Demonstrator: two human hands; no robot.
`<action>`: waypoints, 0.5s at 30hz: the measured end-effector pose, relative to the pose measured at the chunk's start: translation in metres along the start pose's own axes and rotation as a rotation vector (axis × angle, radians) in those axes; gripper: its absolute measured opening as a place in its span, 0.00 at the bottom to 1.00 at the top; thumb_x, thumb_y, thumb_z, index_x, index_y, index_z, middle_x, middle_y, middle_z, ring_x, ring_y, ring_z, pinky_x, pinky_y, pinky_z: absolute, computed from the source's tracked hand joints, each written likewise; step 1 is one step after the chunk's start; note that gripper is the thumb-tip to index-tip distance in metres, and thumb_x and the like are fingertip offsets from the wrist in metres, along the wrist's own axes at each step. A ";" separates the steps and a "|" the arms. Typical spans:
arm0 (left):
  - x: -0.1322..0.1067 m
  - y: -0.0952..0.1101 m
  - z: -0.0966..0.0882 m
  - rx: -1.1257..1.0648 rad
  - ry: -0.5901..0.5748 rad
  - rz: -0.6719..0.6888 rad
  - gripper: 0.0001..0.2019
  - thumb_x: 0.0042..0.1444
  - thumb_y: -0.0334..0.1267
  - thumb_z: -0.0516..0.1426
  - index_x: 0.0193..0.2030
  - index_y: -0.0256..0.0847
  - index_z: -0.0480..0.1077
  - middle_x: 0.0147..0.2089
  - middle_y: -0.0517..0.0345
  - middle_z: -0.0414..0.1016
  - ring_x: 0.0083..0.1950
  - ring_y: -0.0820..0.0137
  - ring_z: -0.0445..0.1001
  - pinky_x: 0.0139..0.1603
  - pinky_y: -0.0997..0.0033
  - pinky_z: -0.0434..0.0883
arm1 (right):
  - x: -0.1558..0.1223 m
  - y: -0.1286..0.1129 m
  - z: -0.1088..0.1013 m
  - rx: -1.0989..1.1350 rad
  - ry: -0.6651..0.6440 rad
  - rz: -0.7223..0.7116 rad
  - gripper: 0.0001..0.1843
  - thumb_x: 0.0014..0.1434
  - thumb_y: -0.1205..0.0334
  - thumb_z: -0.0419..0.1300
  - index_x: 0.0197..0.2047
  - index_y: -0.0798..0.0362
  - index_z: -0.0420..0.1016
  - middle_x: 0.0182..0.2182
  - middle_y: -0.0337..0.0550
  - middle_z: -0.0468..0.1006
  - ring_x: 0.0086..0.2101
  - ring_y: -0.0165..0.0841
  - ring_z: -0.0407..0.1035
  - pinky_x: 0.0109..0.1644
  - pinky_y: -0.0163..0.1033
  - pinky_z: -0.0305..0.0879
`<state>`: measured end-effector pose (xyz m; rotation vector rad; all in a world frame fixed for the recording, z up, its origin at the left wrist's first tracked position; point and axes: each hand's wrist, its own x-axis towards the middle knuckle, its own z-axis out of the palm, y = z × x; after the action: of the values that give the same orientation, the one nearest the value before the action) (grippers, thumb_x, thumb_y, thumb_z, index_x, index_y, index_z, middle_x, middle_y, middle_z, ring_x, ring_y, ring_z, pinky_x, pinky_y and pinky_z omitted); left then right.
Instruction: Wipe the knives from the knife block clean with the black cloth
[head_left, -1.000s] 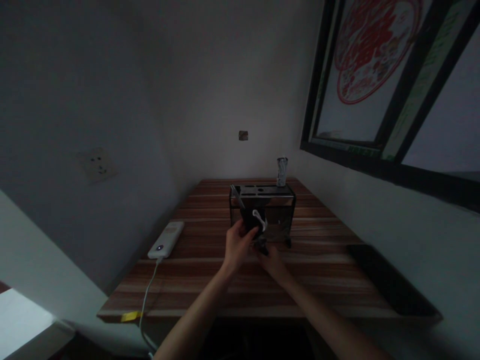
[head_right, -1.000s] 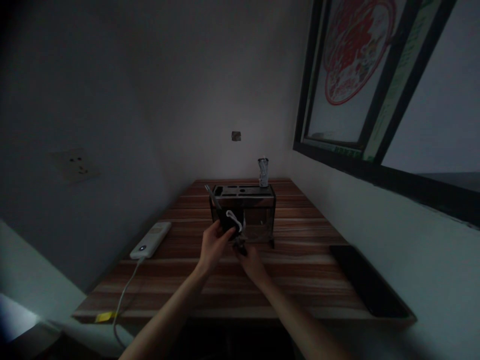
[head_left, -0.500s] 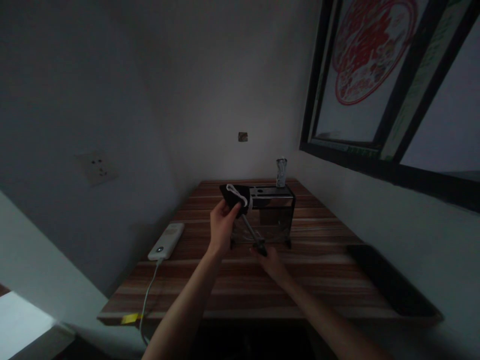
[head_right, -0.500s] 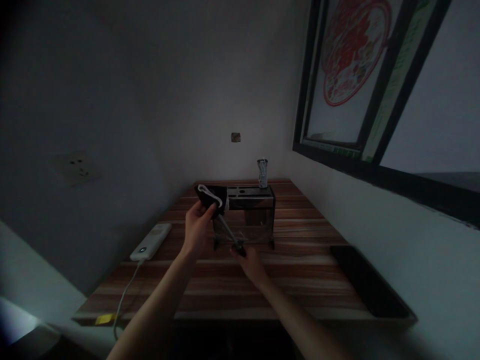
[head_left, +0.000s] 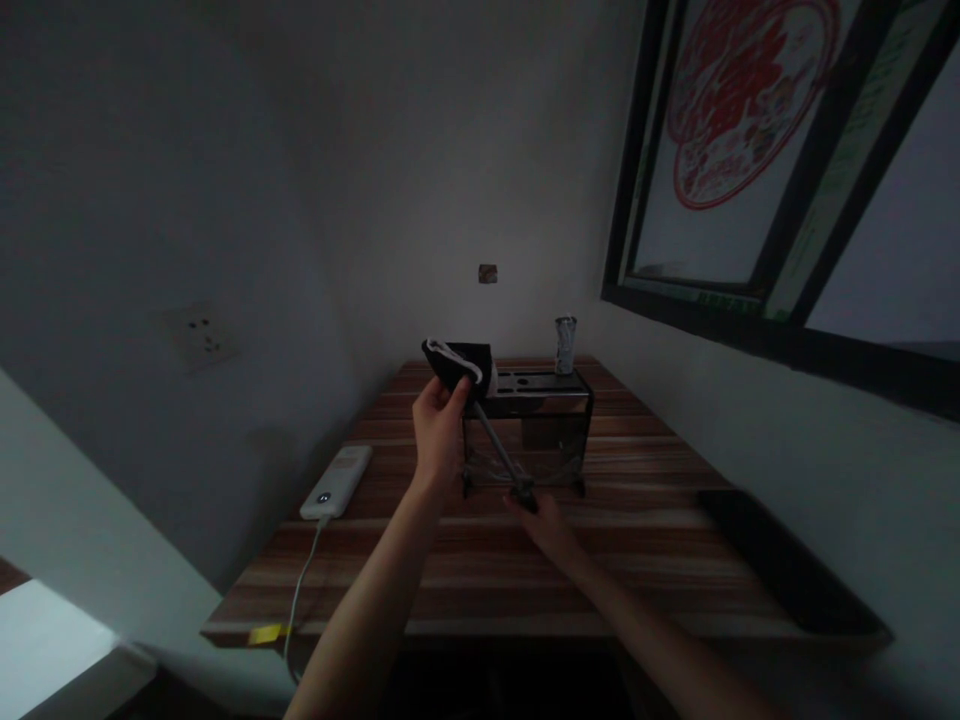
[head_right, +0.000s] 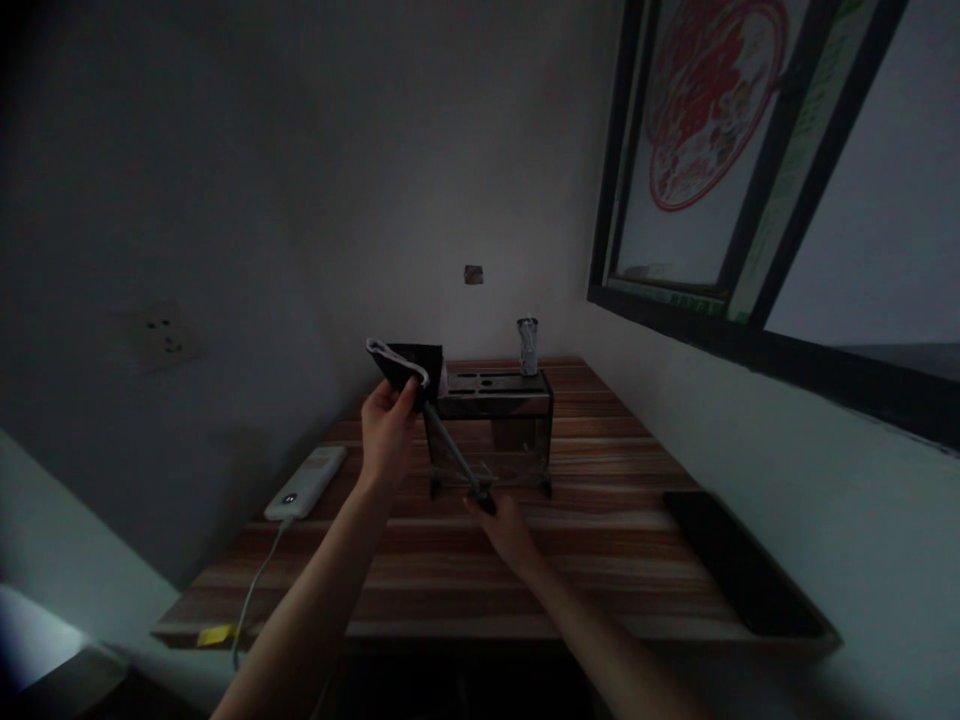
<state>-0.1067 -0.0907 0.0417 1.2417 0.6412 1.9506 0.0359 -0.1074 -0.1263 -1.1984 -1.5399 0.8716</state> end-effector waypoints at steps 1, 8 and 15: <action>-0.002 0.000 0.001 0.012 0.006 0.013 0.13 0.48 0.40 0.60 0.40 0.36 0.73 0.37 0.55 0.77 0.37 0.72 0.74 0.39 0.77 0.67 | 0.000 0.000 0.000 -0.004 0.007 0.004 0.19 0.49 0.46 0.58 0.28 0.56 0.76 0.23 0.41 0.75 0.29 0.37 0.68 0.34 0.38 0.63; -0.020 -0.008 0.003 0.070 -0.004 0.006 0.11 0.49 0.41 0.60 0.38 0.36 0.71 0.34 0.58 0.75 0.34 0.74 0.72 0.35 0.79 0.67 | 0.001 0.004 0.001 0.020 -0.016 -0.011 0.20 0.50 0.46 0.58 0.28 0.57 0.75 0.22 0.40 0.73 0.26 0.34 0.67 0.31 0.36 0.61; -0.040 -0.023 0.007 0.109 -0.056 -0.074 0.12 0.49 0.42 0.60 0.38 0.36 0.70 0.33 0.57 0.75 0.34 0.72 0.73 0.35 0.78 0.68 | 0.001 0.004 0.000 0.045 -0.006 -0.018 0.19 0.51 0.48 0.57 0.28 0.57 0.74 0.21 0.39 0.73 0.25 0.33 0.66 0.31 0.36 0.61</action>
<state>-0.0825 -0.1079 0.0054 1.3157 0.7630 1.8348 0.0365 -0.1059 -0.1295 -1.1494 -1.5257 0.8944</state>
